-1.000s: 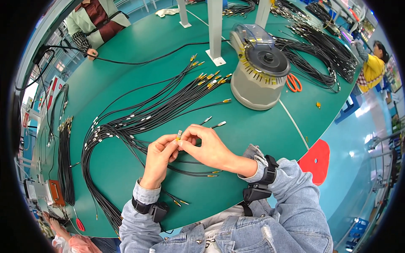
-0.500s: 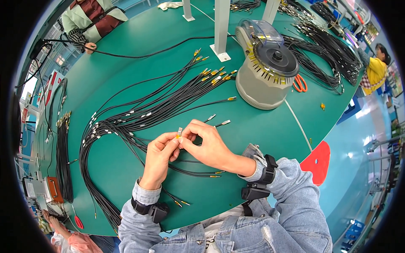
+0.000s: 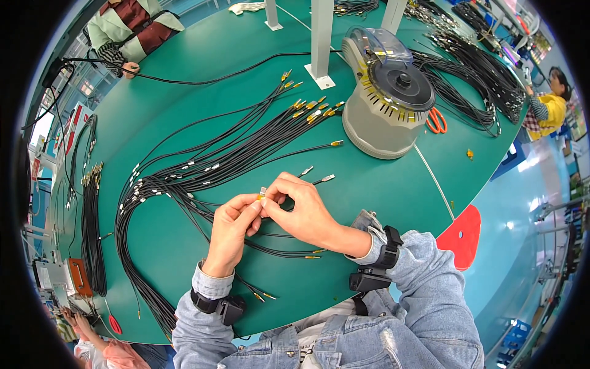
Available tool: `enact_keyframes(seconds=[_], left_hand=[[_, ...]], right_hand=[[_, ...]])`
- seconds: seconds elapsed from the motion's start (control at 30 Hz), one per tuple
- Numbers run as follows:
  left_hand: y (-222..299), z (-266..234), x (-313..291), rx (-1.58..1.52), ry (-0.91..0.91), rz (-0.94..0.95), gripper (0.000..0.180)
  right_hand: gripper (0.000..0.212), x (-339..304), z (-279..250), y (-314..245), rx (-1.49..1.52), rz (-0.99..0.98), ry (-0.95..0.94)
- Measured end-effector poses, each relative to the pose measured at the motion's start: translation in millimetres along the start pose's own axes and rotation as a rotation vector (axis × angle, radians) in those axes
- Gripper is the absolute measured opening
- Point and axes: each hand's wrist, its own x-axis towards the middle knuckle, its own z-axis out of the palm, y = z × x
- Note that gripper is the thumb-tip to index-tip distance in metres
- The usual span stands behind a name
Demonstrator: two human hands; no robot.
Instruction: The person organizes a bundle of wires by hand, then picks up a dispenser and places it on the table. They then take a component from the dispenser and apply it to the end of a wire.
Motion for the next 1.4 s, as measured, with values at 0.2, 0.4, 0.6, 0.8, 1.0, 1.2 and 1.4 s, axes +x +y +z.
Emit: enact_keyframes(seconds=[0.2, 0.4, 0.6, 0.8, 1.0, 1.2, 1.4], left_hand=[[2.1, 2.7, -0.4, 0.017, 0.005, 0.009, 0.018], [2.2, 3.7, -0.6, 0.028, 0.011, 0.009, 0.017], [2.3, 1.2, -0.5, 0.025, -0.006, 0.01, 0.017], [1.3, 2.2, 0.4, 0.018, 0.005, 0.024, 0.017], [0.5, 2.2, 0.9, -0.006, 0.013, 0.022, 0.014], [3.1, 2.9, 0.0, -0.032, 0.012, 0.006, 0.012], [5.4, 4.7, -0.4, -0.032, 0.027, 0.003, 0.012]], right_hand=[[0.007, -0.5, 0.5, -0.3, -0.002, 0.0, 0.014], [0.008, -1.6, 1.8, 1.6, 0.001, 0.01, 0.038], [0.008, -2.9, 3.2, 3.3, -0.001, 0.007, 0.051], [0.009, -4.3, 4.4, 3.2, 0.003, -0.004, 0.061], [0.01, -5.3, 5.2, 3.3, 0.017, 0.009, 0.059], [0.009, -5.9, 4.7, 2.6, 0.021, 0.01, 0.053], [0.007, -6.4, 4.0, 0.0, 0.034, 0.005, 0.04]])
